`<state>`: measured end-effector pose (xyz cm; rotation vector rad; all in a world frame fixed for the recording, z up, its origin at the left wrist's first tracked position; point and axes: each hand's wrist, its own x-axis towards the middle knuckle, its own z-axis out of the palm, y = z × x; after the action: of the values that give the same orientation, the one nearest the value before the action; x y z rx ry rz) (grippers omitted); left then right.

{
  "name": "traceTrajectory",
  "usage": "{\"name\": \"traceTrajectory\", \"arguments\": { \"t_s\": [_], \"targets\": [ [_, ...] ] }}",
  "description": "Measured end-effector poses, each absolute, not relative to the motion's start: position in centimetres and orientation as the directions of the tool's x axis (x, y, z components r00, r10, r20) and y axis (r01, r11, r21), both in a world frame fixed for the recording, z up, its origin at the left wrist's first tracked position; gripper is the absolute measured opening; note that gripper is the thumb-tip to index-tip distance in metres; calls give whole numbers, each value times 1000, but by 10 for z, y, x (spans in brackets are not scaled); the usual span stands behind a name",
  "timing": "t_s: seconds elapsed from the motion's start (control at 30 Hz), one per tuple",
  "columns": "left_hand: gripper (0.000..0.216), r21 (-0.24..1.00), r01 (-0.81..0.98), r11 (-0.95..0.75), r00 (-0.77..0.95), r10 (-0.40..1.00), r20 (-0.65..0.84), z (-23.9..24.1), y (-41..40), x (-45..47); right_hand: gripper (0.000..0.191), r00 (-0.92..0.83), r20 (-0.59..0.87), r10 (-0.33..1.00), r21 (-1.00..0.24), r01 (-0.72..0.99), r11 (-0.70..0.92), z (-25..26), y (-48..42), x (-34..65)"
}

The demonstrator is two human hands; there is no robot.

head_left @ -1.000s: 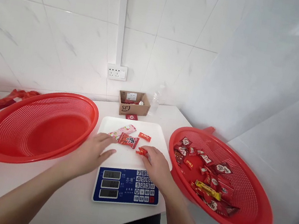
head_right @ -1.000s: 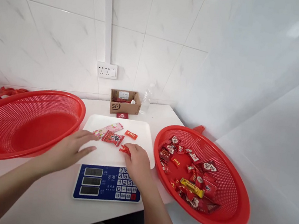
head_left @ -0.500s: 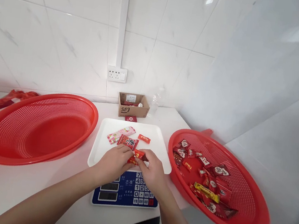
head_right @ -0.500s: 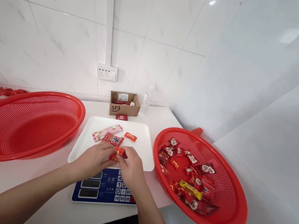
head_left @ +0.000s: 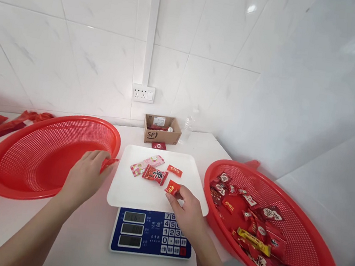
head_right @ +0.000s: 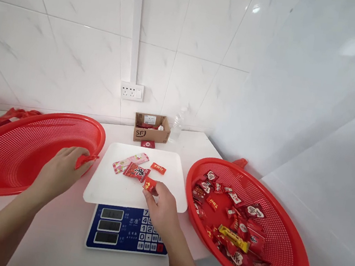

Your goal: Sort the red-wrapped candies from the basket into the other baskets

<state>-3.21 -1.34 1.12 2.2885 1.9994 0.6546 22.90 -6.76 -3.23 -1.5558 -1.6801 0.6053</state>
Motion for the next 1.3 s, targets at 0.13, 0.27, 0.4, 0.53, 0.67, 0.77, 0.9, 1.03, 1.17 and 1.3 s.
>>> {"name": "traceTrajectory", "arguments": {
  "t_s": [0.13, 0.27, 0.4, 0.53, 0.67, 0.77, 0.9, 1.03, 1.17, 1.3],
  "targets": [
    [28, 431, 823, -371, 236, 912, 334, 3, -25, -21, 14, -99, 252, 963, -721, 644, 256, -26, -68, 216],
    [32, 603, 570, -558, 514, 815, 268, -8, -45, 8, 10, -299, 269, 916, -656, 639, 401, -18, -72, 200],
    [12, 729, 459, -508, 551, 806, 215, -14, -54, 22, 11, -349, 240, 906, -581, 696, 422, -15, -77, 194],
    [18, 745, 434, -507, 519, 816, 253, -17, -56, 19, 18, -330, 236, 914, -599, 691, 404, -15, -77, 194],
    [25, 700, 491, -518, 444, 841, 311, -12, -55, 3, 14, -260, 298, 918, -602, 696, 393, -19, -66, 199],
    [25, 650, 604, -461, 278, 887, 370, -2, -48, -19, 27, -250, 298, 921, -508, 775, 375, -21, -52, 203],
    [29, 499, 851, -163, -21, 939, 342, 9, -29, -54, 45, -286, 134, 949, -410, 856, 316, -24, -35, 202],
    [32, 284, 955, -82, -36, 921, 388, 5, -17, -74, 45, -290, 110, 951, -397, 864, 309, -27, -29, 199],
    [30, 218, 930, -297, 101, 774, 625, -15, -27, -69, 36, -252, 149, 956, -419, 860, 292, -27, -30, 204],
    [30, 361, 824, -436, 254, 854, 453, -42, -39, -55, 33, -180, 165, 970, -478, 845, 239, -29, -37, 216]
  ]
}}
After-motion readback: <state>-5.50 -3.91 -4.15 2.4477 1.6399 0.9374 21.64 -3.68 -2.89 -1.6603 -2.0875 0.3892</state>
